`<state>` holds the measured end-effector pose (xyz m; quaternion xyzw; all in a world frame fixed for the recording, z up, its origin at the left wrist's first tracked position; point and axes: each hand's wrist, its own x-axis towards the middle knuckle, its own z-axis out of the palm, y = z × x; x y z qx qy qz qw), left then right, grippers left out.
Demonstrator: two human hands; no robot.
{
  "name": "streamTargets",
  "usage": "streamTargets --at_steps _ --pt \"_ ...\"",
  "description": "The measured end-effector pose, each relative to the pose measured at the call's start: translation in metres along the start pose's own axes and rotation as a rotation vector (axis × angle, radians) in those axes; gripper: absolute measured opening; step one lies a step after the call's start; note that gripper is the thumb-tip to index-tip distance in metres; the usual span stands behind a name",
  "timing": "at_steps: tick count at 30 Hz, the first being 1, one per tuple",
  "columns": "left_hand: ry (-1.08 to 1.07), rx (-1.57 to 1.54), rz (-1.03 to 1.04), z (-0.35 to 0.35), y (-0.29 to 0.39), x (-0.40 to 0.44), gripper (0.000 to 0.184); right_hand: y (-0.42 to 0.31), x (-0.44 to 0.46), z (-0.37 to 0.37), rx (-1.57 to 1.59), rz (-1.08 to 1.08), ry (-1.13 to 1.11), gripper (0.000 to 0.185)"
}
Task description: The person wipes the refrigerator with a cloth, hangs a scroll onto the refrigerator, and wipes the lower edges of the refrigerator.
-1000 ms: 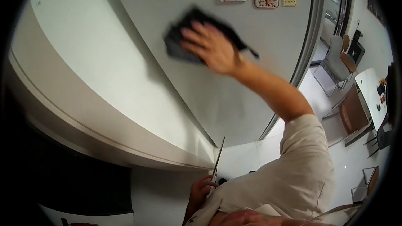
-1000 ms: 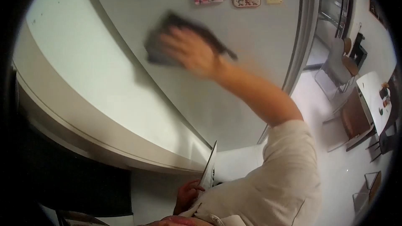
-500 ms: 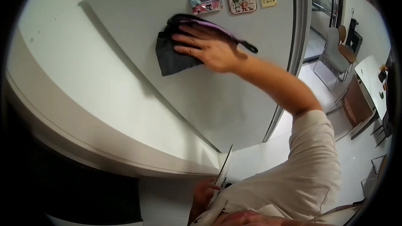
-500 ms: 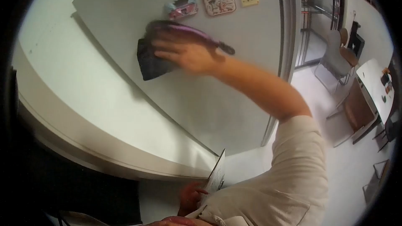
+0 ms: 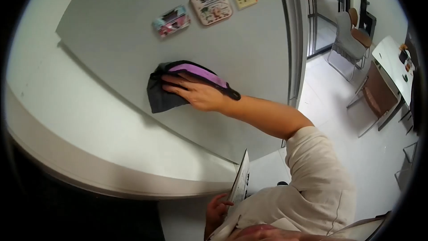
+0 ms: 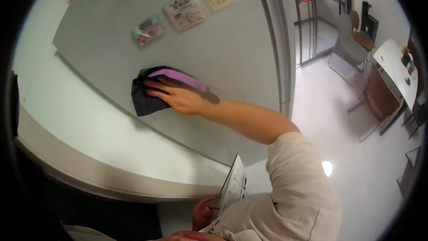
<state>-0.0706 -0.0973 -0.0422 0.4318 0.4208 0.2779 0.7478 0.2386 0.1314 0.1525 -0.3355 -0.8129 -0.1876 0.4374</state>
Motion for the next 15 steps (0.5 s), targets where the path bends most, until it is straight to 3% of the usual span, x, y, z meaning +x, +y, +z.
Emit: streamTargets --at_steps 2,6,8,11,13,14,15 --pt "0.018 0.08 -0.007 -0.003 -0.014 0.018 0.05 0.018 -0.016 -0.006 0.114 0.025 0.093 0.065" --pt "-0.023 0.113 0.029 0.001 -0.015 0.023 0.048 0.054 -0.086 -0.065 -0.441 0.27 0.326 0.065" --pt "0.001 0.099 0.021 -0.005 -0.016 0.019 0.051 0.057 -0.096 -0.095 -0.635 0.465 0.562 0.059" --pt "0.043 0.035 -0.001 -0.017 -0.038 0.015 0.052 0.056 -0.087 -0.085 -0.652 0.37 0.629 0.043" --pt "0.027 0.015 0.002 -0.017 -0.04 0.027 0.052 0.054 -0.084 -0.058 -0.586 0.322 0.49 0.016" --pt "0.007 0.018 0.005 -0.013 -0.039 0.028 0.052 0.038 -0.077 -0.049 -0.504 0.253 0.322 0.044" --pt "-0.013 0.02 0.008 -0.007 -0.038 0.031 0.052 0.031 -0.074 -0.042 -0.507 0.084 0.223 0.043"
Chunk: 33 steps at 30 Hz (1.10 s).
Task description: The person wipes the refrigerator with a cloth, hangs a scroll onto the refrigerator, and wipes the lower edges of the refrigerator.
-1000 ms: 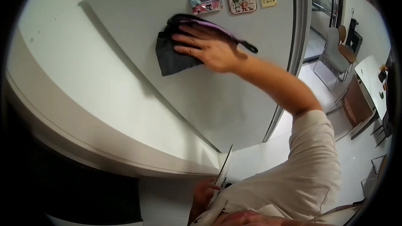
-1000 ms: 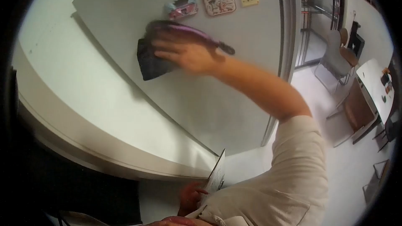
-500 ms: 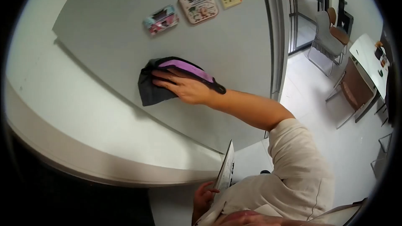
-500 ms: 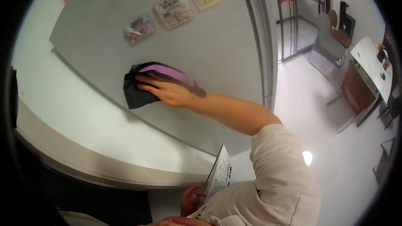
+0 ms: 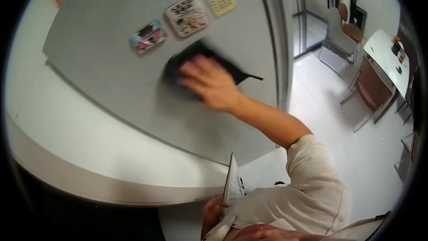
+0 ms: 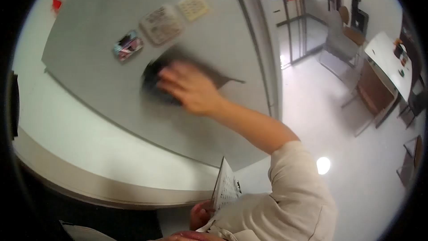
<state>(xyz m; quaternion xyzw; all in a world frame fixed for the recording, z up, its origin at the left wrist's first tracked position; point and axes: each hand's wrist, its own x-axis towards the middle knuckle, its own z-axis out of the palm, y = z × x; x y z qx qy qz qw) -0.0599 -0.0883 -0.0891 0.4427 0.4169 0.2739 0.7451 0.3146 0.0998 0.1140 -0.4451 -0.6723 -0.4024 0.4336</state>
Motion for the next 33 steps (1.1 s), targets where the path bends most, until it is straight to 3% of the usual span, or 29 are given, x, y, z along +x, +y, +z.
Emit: streamTargets --at_steps 1,3,4,7,10,11,14,15,17,19,21,22,24,26,29,31,32,33 --pt "-0.031 0.007 -0.013 0.01 0.008 0.003 0.052 -0.003 0.0 -0.007 0.091 -0.122 -0.112 0.044" --pt "-0.075 0.028 -0.029 0.026 0.028 0.012 0.051 0.029 -0.013 -0.022 0.323 -0.134 -0.233 0.046" --pt "-0.086 0.071 0.037 0.028 0.03 0.016 0.051 0.054 -0.023 -0.023 0.379 -0.08 -0.066 0.044" --pt "-0.122 0.118 0.124 0.034 0.031 0.026 0.052 0.07 -0.03 -0.064 -0.241 0.396 0.165 0.052" --pt "-0.173 0.103 -0.007 0.037 0.049 0.015 0.054 0.065 -0.048 -0.031 -0.21 0.435 0.292 0.052" --pt "-0.193 0.091 -0.056 0.04 0.05 0.012 0.054 0.044 -0.05 -0.012 -0.181 0.468 0.334 0.04" --pt "-0.247 0.123 -0.131 0.059 0.039 0.021 0.056 -0.002 -0.088 0.011 0.144 0.09 -0.053 0.047" --pt "-0.255 0.145 -0.146 0.063 0.038 0.021 0.056 -0.009 -0.103 0.004 0.21 0.079 -0.311 0.058" --pt "-0.284 0.174 -0.122 0.076 0.049 0.018 0.056 0.018 -0.118 -0.002 0.617 0.199 -0.582 0.06" --pt "-0.305 0.161 -0.045 0.08 0.048 0.019 0.054 0.06 -0.112 -0.03 0.503 0.161 -0.27 0.062" --pt "-0.289 0.162 -0.001 0.071 0.04 0.011 0.054 0.072 -0.099 -0.05 -0.12 0.3 0.049 0.063" --pt "-0.277 0.167 0.016 0.069 0.039 0.005 0.054 0.069 -0.082 -0.061 -0.118 0.392 0.099 0.062" --pt "-0.03 0.389 0.001 0.079 0.04 -0.018 0.055 0.059 -0.061 -0.054 -0.11 0.557 0.234 0.061" --pt "0.126 0.502 0.11 0.08 0.028 -0.022 0.061 0.038 -0.061 -0.007 -0.03 0.536 0.283 0.056" --pt "0.356 0.71 0.083 0.068 0.02 -0.015 0.043 -0.034 -0.071 0.052 0.251 0.181 -0.035 0.054" --pt "0.235 0.985 -0.104 0.059 0.027 -0.008 0.031 -0.077 -0.105 0.087 0.618 0.053 -0.416 0.067" --pt "0.191 1.11 -0.181 0.053 0.036 -0.002 0.026 -0.084 -0.125 0.107 0.843 0.036 -0.368 0.066" --pt "0.183 1.114 -0.041 0.049 0.044 0.004 0.024 -0.079 -0.144 0.117 1.062 0.015 -0.329 0.065"
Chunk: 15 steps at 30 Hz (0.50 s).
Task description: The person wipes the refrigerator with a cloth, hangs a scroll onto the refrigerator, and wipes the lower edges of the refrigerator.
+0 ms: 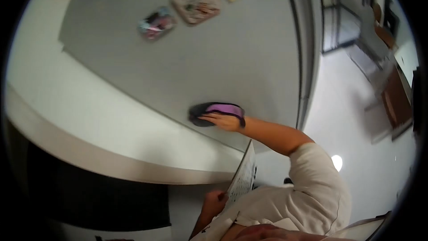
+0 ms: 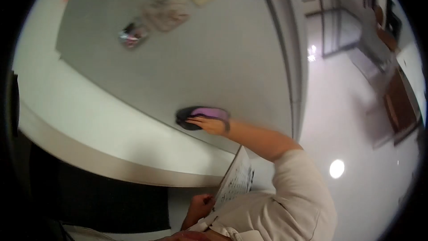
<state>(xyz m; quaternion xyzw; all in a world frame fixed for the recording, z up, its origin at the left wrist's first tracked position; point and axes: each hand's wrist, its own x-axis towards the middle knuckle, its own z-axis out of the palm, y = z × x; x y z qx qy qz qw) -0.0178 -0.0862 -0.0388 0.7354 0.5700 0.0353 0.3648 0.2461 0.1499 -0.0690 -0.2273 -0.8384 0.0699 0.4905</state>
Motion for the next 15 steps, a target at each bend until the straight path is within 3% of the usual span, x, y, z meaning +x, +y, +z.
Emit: streamTargets --at_steps 2,3,6,8,10,14,15 --pt "0.117 -0.026 0.233 -0.011 0.007 0.008 0.023 0.0 -0.015 -0.023 -0.132 0.304 -0.174 0.064" --pt "0.071 -0.086 0.122 -0.03 0.033 0.004 0.019 -0.003 -0.03 -0.044 -0.224 0.308 -0.112 0.061" --pt "0.309 -0.079 0.439 -0.072 0.071 0.011 0.015 0.001 -0.061 -0.114 -0.527 0.322 0.139 0.05" --pt "0.33 -0.102 0.45 -0.097 0.095 0.01 0.013 -0.016 -0.045 -0.161 -0.95 0.367 0.332 0.051" --pt "0.333 -0.053 0.487 -0.111 0.106 -0.001 0.012 -0.04 0.006 -0.203 -1.152 0.307 0.579 0.056" --pt "0.245 -0.019 0.527 -0.133 0.097 -0.012 0.01 -0.045 0.085 -0.205 -1.11 0.289 0.885 0.057" --pt "0.205 -0.063 0.503 -0.131 0.096 -0.018 0.01 -0.035 0.084 -0.191 -1.084 0.214 0.771 0.061"
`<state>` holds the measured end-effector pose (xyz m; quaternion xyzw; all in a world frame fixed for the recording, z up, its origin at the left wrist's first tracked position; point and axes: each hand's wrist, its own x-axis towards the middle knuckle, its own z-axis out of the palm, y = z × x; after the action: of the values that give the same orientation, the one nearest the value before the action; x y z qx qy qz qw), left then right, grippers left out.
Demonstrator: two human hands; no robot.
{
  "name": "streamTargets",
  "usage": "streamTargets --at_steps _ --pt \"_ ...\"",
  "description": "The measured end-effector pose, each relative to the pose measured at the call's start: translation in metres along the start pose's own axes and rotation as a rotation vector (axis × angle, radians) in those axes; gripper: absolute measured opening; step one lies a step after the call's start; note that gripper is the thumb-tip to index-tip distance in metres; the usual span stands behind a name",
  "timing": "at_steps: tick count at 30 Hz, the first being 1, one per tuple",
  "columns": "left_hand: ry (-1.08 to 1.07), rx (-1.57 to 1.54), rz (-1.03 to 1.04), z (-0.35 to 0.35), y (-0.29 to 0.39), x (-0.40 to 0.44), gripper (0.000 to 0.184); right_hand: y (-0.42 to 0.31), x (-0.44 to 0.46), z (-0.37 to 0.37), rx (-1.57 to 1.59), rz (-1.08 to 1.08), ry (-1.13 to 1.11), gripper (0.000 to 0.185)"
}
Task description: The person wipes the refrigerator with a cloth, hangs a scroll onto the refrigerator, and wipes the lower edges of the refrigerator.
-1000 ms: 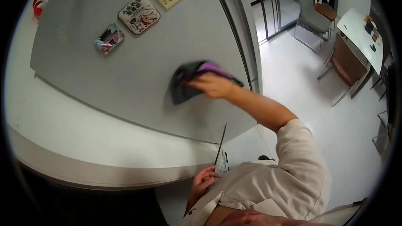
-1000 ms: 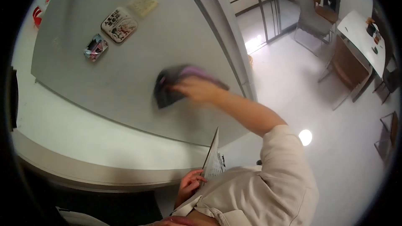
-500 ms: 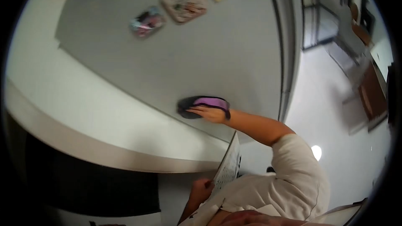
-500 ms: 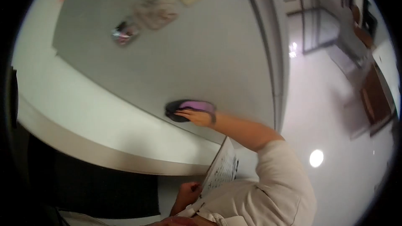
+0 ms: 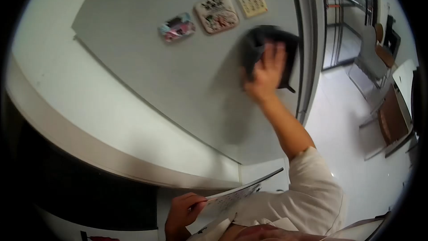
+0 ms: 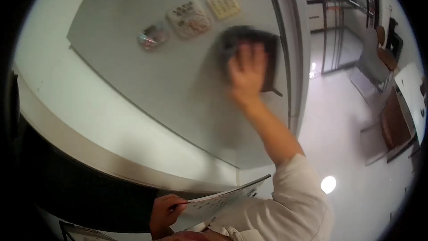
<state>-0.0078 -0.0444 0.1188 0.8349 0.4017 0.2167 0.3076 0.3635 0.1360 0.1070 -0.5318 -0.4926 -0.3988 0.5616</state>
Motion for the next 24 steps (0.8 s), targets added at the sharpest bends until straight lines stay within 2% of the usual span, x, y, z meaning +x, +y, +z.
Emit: streamTargets --at_steps 2,5,7,11,13,14,15,16,17,19,22,24 --pt "-0.017 -0.03 -0.07 -0.002 0.002 -0.004 0.009 -0.017 -0.042 0.022 0.149 -0.211 -0.286 0.062" --pt "-0.024 -0.069 -0.14 0.007 0.006 -0.021 0.007 -0.024 -0.143 0.027 0.354 -0.449 -0.986 0.06" --pt "-0.01 -0.118 -0.159 0.018 0.001 -0.037 0.007 0.027 -0.232 0.033 0.772 -0.36 -1.263 0.058" --pt "-0.002 -0.113 -0.3 0.027 -0.007 -0.063 0.007 0.105 -0.172 0.006 0.792 -0.28 -1.218 0.044" --pt "0.007 -0.099 -0.354 0.031 -0.011 -0.071 0.008 0.093 -0.111 -0.034 0.341 -0.154 -1.152 0.049" --pt "0.011 -0.094 -0.384 0.034 -0.013 -0.073 0.008 0.093 -0.072 -0.039 0.196 -0.338 -0.744 0.057" --pt "-0.005 -0.117 -0.409 0.04 -0.012 -0.076 0.008 0.083 -0.038 -0.058 -0.061 -0.304 -0.464 0.064" --pt "-0.02 -0.135 -0.425 0.043 -0.012 -0.074 0.008 0.082 -0.024 -0.058 -0.05 -0.26 -0.325 0.067" --pt "-0.031 -0.151 -0.433 0.046 -0.013 -0.068 0.008 0.097 -0.026 -0.051 -0.147 -0.372 -0.295 0.057" --pt "-0.097 -0.154 -0.439 0.047 -0.011 -0.055 0.008 0.098 -0.049 -0.041 -0.112 -0.28 -0.221 0.053" --pt "-0.144 -0.142 -0.451 0.051 0.0 -0.031 0.007 0.11 -0.154 -0.023 -0.088 -0.109 -0.222 0.053" --pt "-0.124 -0.155 -0.432 0.054 0.001 -0.025 0.006 0.121 -0.283 -0.016 -0.113 0.084 -0.438 0.046"
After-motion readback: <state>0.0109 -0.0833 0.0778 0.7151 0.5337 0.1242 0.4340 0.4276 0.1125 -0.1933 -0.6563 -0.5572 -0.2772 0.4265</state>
